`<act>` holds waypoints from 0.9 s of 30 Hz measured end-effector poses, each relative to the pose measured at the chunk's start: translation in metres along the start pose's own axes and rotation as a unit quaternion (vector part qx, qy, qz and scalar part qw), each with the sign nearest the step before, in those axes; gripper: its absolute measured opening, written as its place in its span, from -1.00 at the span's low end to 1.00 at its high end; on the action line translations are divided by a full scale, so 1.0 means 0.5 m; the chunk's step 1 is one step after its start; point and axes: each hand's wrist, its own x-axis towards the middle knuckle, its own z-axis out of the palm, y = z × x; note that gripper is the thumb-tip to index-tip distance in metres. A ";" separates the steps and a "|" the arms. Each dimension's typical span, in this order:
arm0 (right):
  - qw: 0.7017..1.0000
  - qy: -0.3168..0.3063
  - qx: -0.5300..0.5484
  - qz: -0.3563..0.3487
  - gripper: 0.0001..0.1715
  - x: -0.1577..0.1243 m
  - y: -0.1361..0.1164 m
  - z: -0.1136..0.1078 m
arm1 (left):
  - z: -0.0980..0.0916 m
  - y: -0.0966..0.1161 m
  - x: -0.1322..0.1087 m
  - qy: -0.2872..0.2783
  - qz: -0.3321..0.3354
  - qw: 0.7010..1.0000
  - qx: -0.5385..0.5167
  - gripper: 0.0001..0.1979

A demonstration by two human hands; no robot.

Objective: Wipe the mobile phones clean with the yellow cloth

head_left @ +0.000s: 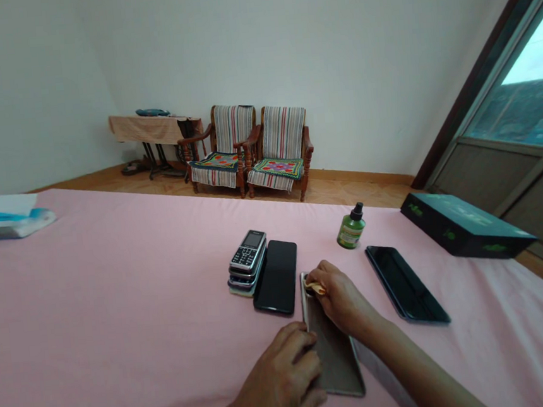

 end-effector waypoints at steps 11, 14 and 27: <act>0.998 0.038 -0.030 0.033 -0.64 -0.001 0.032 0.003 | 0.006 -0.006 0.001 0.020 0.013 1.000 0.000 -0.81; 0.997 0.054 -0.033 0.037 -0.65 0.006 0.035 0.010 | 0.003 -0.002 0.001 0.013 0.005 1.000 0.003 -0.81; 0.999 0.042 0.008 -0.016 -0.58 0.039 0.038 0.020 | 0.004 -0.002 0.002 0.001 0.001 1.000 0.011 -0.85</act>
